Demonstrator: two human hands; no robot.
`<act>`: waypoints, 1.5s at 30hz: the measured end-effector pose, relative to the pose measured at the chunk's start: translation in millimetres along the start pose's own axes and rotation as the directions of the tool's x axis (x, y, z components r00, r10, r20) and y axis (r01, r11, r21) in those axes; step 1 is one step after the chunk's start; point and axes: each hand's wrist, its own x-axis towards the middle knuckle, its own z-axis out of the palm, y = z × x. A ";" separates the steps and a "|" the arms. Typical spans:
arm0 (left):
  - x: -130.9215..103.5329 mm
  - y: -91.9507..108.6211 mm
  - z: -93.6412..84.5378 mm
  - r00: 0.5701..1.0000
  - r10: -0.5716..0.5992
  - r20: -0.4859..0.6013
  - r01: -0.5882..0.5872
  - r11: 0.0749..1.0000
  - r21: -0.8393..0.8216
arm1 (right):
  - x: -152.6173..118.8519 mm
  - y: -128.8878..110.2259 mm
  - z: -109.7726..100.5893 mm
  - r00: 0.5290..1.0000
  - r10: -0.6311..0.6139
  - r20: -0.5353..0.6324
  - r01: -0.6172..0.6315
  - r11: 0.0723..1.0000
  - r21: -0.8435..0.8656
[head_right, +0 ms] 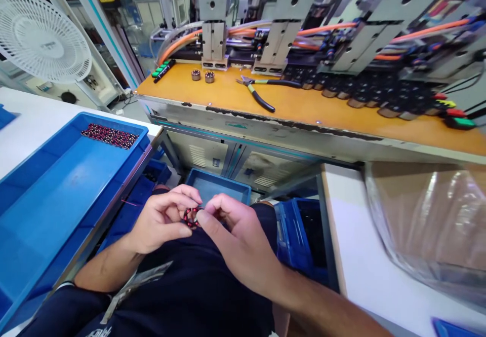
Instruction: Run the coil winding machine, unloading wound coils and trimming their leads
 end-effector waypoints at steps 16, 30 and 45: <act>-1.2 6.3 -1.8 0.961 -0.254 0.109 0.267 0.957 -0.116 | 2.6 -2.2 -34.7 0.994 0.071 0.080 -0.059 0.989 -0.137; -5.0 5.6 1.2 0.921 -0.347 0.175 0.379 0.901 -0.210 | 15.4 -21.0 -22.6 0.964 -0.184 0.193 0.238 0.919 -0.315; -2.0 4.3 2.0 0.962 -0.217 0.167 0.250 0.943 -0.218 | 3.7 -31.2 -26.2 0.969 0.054 0.240 0.034 0.937 -0.348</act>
